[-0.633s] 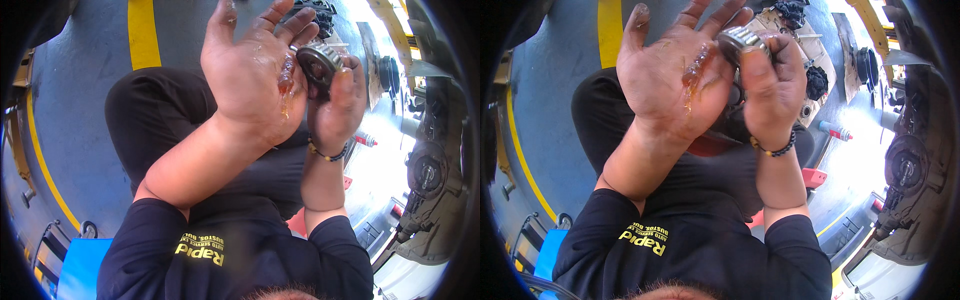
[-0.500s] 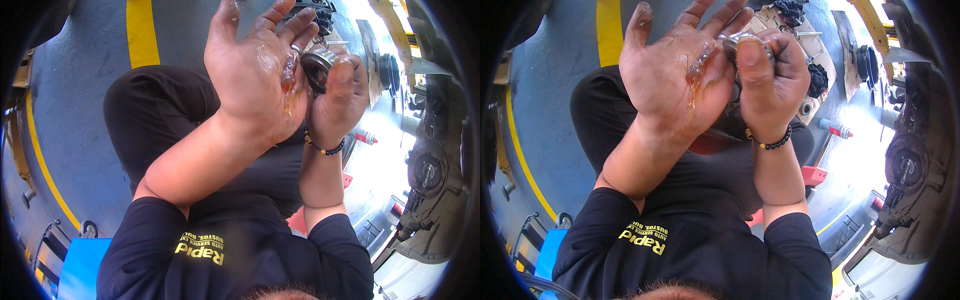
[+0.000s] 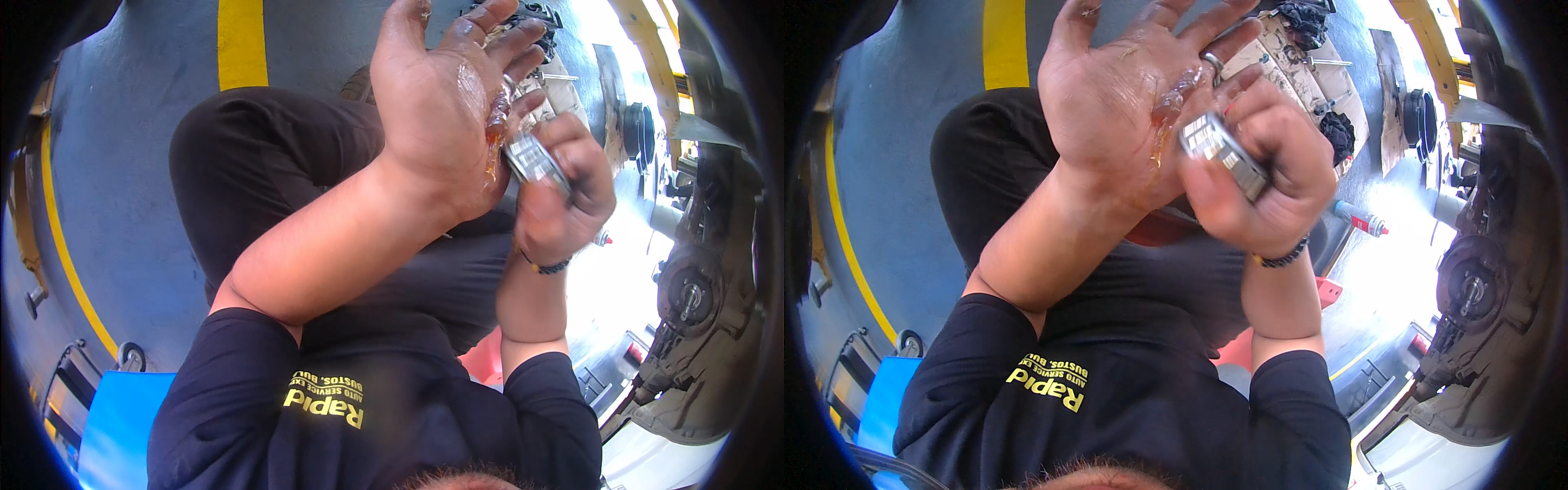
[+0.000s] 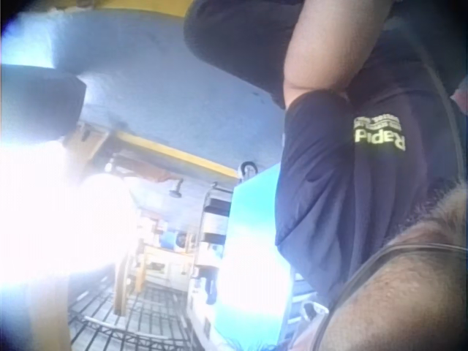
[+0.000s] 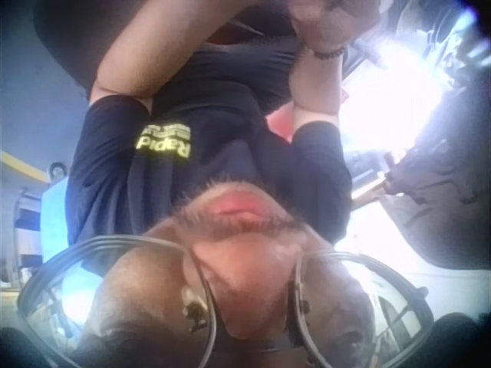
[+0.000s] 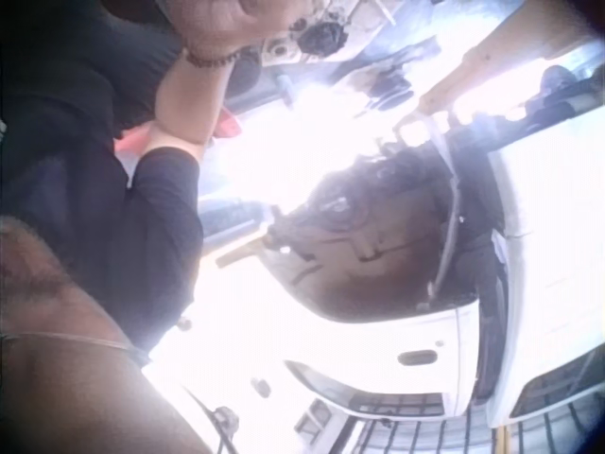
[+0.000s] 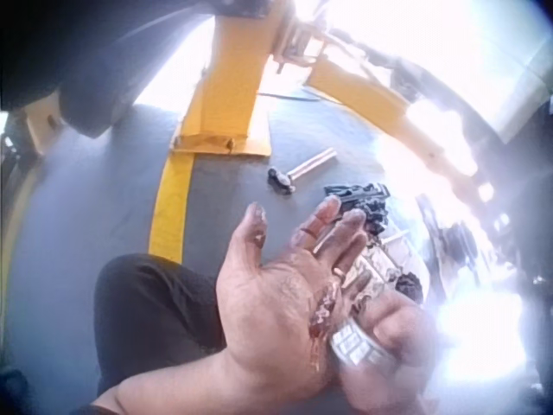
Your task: The person applies grease to a metal bearing by hand, rotating it and spreading the grease across the inner and outer surfaces. The person continues to coat the bearing thoroughly while seated on the floor.
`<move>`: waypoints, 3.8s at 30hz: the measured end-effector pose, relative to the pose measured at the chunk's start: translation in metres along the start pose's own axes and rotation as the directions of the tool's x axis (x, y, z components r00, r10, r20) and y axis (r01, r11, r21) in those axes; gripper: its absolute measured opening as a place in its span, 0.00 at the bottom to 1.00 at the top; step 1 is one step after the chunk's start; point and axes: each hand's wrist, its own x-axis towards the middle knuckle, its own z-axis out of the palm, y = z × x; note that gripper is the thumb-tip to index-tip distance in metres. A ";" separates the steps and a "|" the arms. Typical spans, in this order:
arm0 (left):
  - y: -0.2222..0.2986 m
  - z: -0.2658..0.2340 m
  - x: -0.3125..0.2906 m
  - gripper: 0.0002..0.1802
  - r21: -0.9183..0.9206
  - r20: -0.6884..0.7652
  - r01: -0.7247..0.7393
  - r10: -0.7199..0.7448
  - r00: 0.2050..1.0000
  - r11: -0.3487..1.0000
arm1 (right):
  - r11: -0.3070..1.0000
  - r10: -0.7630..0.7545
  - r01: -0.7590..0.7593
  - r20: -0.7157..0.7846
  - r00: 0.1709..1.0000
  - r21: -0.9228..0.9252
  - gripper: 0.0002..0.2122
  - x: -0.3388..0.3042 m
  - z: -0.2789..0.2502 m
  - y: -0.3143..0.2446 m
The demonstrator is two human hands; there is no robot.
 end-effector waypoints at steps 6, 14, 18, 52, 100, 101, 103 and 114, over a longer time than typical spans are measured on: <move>-0.008 0.014 0.003 0.42 -0.013 -0.045 0.028 -0.028 0.999 1.000 | 0.956 -0.108 0.063 -0.143 0.984 -0.287 0.16 0.007 0.004 -0.002; -0.007 0.001 0.000 0.42 -0.034 0.034 0.067 -0.066 0.997 0.997 | 0.951 -0.126 0.076 -0.151 0.980 -0.301 0.20 0.005 -0.002 -0.015; -0.008 0.000 0.001 0.42 -0.048 0.026 0.058 -0.056 0.998 0.997 | 0.949 -0.228 0.228 0.025 0.973 -0.220 0.18 0.001 0.005 -0.021; -0.016 0.009 -0.003 0.40 -0.124 -0.031 0.026 -0.030 0.999 0.992 | 0.796 -0.307 0.243 -0.024 0.951 -0.555 0.18 -0.014 -0.012 -0.012; -0.023 0.003 -0.002 0.43 -0.096 -0.088 -0.028 0.019 0.996 0.995 | 0.756 -0.188 0.203 0.091 0.978 -0.622 0.19 -0.003 -0.018 -0.020; -0.023 0.003 -0.002 0.43 -0.100 -0.083 -0.027 0.018 0.996 0.995 | 0.791 -0.286 0.299 0.110 0.952 -0.534 0.20 -0.007 -0.017 -0.017; -0.023 0.003 0.000 0.42 -0.112 -0.076 -0.018 0.010 0.997 0.994 | 0.875 -0.161 0.240 0.215 0.963 -0.421 0.20 -0.014 -0.014 -0.042; -0.023 0.001 -0.001 0.40 -0.161 -0.066 -0.010 0.000 0.998 0.987 | 0.965 -0.128 0.156 0.142 0.982 -0.211 0.19 -0.019 -0.012 -0.039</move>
